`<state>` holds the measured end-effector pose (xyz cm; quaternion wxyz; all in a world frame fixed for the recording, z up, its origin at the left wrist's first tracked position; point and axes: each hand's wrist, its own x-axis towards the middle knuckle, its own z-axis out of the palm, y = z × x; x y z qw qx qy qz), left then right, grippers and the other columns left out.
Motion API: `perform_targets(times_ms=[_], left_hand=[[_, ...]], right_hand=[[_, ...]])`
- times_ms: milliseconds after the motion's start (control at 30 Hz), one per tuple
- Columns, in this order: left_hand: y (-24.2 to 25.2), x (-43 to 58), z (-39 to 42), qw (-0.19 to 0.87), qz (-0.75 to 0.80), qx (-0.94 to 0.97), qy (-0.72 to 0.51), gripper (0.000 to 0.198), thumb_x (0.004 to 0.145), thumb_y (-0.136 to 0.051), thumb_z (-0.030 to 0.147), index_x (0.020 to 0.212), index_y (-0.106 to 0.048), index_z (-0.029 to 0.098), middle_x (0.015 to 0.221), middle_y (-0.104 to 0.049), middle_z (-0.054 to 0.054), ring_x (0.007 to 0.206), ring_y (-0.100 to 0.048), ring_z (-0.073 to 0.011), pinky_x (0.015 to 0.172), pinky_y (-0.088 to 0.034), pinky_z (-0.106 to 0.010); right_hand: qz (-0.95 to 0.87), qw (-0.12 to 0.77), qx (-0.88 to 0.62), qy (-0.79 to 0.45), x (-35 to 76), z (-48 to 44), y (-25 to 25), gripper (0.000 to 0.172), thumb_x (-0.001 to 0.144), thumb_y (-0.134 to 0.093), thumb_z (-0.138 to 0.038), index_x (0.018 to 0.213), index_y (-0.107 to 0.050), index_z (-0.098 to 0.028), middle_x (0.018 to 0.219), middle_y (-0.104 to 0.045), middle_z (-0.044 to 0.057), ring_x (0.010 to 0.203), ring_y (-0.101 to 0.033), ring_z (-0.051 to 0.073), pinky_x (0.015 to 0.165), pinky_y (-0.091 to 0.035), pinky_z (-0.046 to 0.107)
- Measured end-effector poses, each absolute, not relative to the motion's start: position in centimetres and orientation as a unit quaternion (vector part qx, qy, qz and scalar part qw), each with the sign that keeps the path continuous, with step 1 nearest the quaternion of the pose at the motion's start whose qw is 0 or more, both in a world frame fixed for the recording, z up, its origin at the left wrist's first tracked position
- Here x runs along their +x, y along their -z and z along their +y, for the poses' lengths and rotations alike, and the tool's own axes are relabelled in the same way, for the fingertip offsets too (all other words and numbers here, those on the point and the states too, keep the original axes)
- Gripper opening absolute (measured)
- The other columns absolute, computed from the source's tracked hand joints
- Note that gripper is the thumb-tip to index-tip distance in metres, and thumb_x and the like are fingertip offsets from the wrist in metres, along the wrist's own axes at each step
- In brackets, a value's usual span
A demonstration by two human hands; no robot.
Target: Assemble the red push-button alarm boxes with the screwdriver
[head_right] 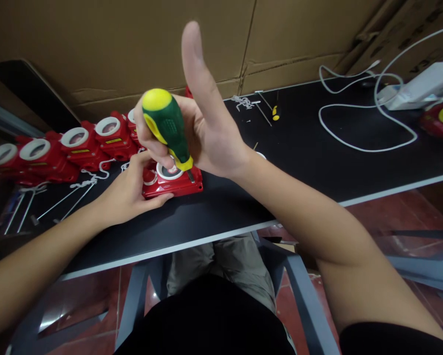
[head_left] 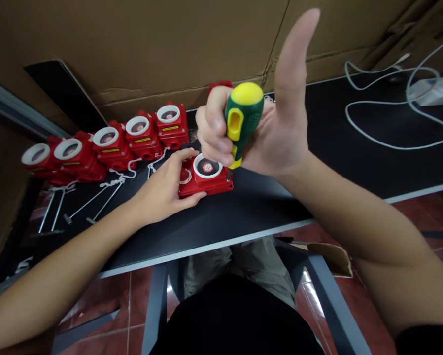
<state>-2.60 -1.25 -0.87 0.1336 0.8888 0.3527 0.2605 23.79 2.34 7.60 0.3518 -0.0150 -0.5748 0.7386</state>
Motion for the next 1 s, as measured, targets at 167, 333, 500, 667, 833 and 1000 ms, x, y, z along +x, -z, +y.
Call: perform_targets(times_ms=[167,333,500,667,833,1000], left_hand=[[0.7,-2.4,-1.6,0.135,0.382,0.883,-0.237,0.082,0.105,-0.082,0.049,0.168,-0.038,0.02,0.164,-0.068,-0.023,0.152,-0.074,-0.0423,0.131,-0.061,-0.058],[0.4,-2.2,-1.8,0.13,0.38,0.883,-0.243,0.079,0.106,-0.081,0.048,0.166,-0.04,0.019,0.163,-0.069,-0.023,0.152,-0.074,-0.0428,0.13,-0.063,-0.058],[0.3,-2.2,-1.6,0.128,0.37,0.888,-0.241,0.078,0.106,-0.08,0.049,0.166,-0.043,0.017,0.168,-0.065,-0.025,0.155,-0.072,-0.0431,0.132,-0.061,-0.058],[0.2,-2.5,-1.7,0.128,0.371,0.893,-0.221,0.076,0.109,-0.078,0.054,0.166,-0.045,0.016,0.169,-0.064,-0.025,0.156,-0.07,-0.0434,0.134,-0.059,-0.058],[0.1,-2.4,-1.8,0.136,0.371,0.889,-0.232,0.079,0.108,-0.079,0.054,0.168,-0.043,0.017,0.169,-0.065,-0.024,0.157,-0.07,-0.0432,0.134,-0.059,-0.057],[0.1,-2.4,-1.7,0.15,0.387,0.882,-0.222,0.08,0.109,-0.077,0.058,0.167,-0.043,0.017,0.17,-0.064,-0.024,0.156,-0.07,-0.043,0.134,-0.059,-0.057]], right_hand=[[-0.599,0.319,-0.009,-0.734,24.0,3.1,-6.7,0.08,0.119,-0.042,-0.083,0.081,-0.068,-0.017,0.072,-0.057,0.002,0.066,-0.056,0.013,0.066,-0.054,0.025],[-0.601,0.321,0.047,-0.73,23.7,3.2,-6.8,0.079,0.115,-0.059,-0.08,0.07,-0.067,-0.016,0.066,-0.052,-0.001,0.062,-0.052,0.01,0.066,-0.053,0.022],[-0.617,0.288,0.04,-0.731,24.0,2.7,-7.3,0.077,0.111,-0.062,-0.084,0.073,-0.065,-0.017,0.071,-0.054,0.0,0.065,-0.052,0.012,0.065,-0.05,0.024],[-0.638,0.312,0.024,-0.704,24.1,2.5,-7.1,0.067,0.105,-0.078,-0.078,0.084,-0.07,-0.015,0.083,-0.061,0.0,0.072,-0.058,0.011,0.069,-0.049,0.025],[-0.58,0.404,-0.039,-0.706,24.1,2.8,-7.5,0.056,0.087,-0.105,-0.057,0.079,-0.065,-0.019,0.078,-0.057,-0.004,0.066,-0.055,0.011,0.064,-0.045,0.026],[-0.544,0.329,-0.033,-0.771,23.4,3.5,-8.3,0.066,0.102,-0.078,-0.083,0.086,-0.063,-0.02,0.073,-0.057,-0.002,0.061,-0.054,0.013,0.055,-0.046,0.026]])
